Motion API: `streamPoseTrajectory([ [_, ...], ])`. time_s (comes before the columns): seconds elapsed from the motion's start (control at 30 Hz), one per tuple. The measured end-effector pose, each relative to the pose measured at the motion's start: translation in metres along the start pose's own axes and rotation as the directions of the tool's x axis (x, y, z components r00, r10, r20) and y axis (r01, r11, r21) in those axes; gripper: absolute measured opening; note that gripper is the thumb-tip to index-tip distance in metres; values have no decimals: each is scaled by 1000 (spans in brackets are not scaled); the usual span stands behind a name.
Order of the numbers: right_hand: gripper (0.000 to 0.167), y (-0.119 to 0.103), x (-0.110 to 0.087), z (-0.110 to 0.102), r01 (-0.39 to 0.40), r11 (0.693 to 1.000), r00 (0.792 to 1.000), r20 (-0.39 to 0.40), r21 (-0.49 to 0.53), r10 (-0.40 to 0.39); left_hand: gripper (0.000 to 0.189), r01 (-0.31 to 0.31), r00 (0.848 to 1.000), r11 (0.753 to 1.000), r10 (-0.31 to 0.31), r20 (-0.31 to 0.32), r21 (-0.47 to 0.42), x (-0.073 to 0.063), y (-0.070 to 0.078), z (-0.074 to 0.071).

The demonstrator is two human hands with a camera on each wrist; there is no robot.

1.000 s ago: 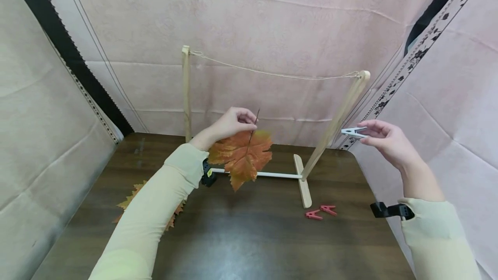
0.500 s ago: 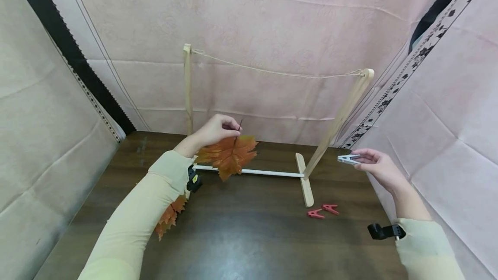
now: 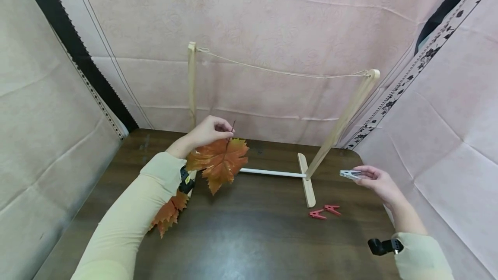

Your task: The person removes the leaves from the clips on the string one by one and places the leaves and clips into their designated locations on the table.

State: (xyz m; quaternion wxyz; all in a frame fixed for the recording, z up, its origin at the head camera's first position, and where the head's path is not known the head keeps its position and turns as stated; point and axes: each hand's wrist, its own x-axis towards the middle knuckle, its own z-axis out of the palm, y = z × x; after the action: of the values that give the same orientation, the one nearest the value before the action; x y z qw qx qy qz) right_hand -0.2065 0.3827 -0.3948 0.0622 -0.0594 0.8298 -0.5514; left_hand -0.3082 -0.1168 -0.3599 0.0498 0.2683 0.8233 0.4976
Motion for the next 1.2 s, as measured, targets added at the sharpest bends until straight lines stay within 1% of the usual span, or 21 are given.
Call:
streamPoseTrajectory([
  [0.1,29,9,0,3,9,1000,1000,11,-29,-9,11,24,1000,999,-25,5,29,-4,1,-4],
  [0.2,27,19,-1,6,6,998,1000,16,-55,-5,12,48,999,997,-48,13,54,-8,1,-10],
  [0.33,23,30,-3,9,-48,991,999,-11,-128,47,10,56,998,986,-57,1,156,-16,1,-19],
  [0.4,28,33,-4,10,-78,984,997,-31,-157,74,8,51,999,974,-51,-6,223,-22,1,-24],
  [0.43,33,34,-5,11,-89,982,996,-40,-169,84,7,49,999,968,-49,-4,247,-25,0,-26],
  [0.5,39,37,-5,12,-101,980,994,-54,-172,93,7,49,998,962,-55,15,269,-31,-3,-32],
  [0.53,40,38,-6,12,-107,980,993,-63,-168,98,7,52,998,962,-61,28,270,-34,-4,-34],
  [0.63,32,41,-6,13,-119,983,992,-68,-142,110,7,64,992,965,-89,87,255,-45,-12,-43],
  [0.7,27,43,-7,14,-127,985,990,-69,-112,120,8,83,984,970,-115,134,227,-51,-17,-48],
  [0.83,25,47,-7,18,-139,988,989,-57,-61,136,9,141,963,973,-178,200,184,-62,-26,-54],
  [0.93,25,50,-7,22,-142,989,989,-39,-46,140,9,181,953,970,-214,213,162,-66,-29,-57],
  [1.0,26,51,-6,23,-141,989,990,-27,-53,140,9,195,951,969,-225,214,151,-68,-30,-59],
  [1.07,28,53,-5,26,-142,988,990,-23,-56,141,10,192,950,970,-222,218,148,-71,-31,-60],
  [1.2,30,56,-4,31,-148,987,989,-13,-69,147,9,198,939,969,-231,254,149,-77,-36,-64],
])
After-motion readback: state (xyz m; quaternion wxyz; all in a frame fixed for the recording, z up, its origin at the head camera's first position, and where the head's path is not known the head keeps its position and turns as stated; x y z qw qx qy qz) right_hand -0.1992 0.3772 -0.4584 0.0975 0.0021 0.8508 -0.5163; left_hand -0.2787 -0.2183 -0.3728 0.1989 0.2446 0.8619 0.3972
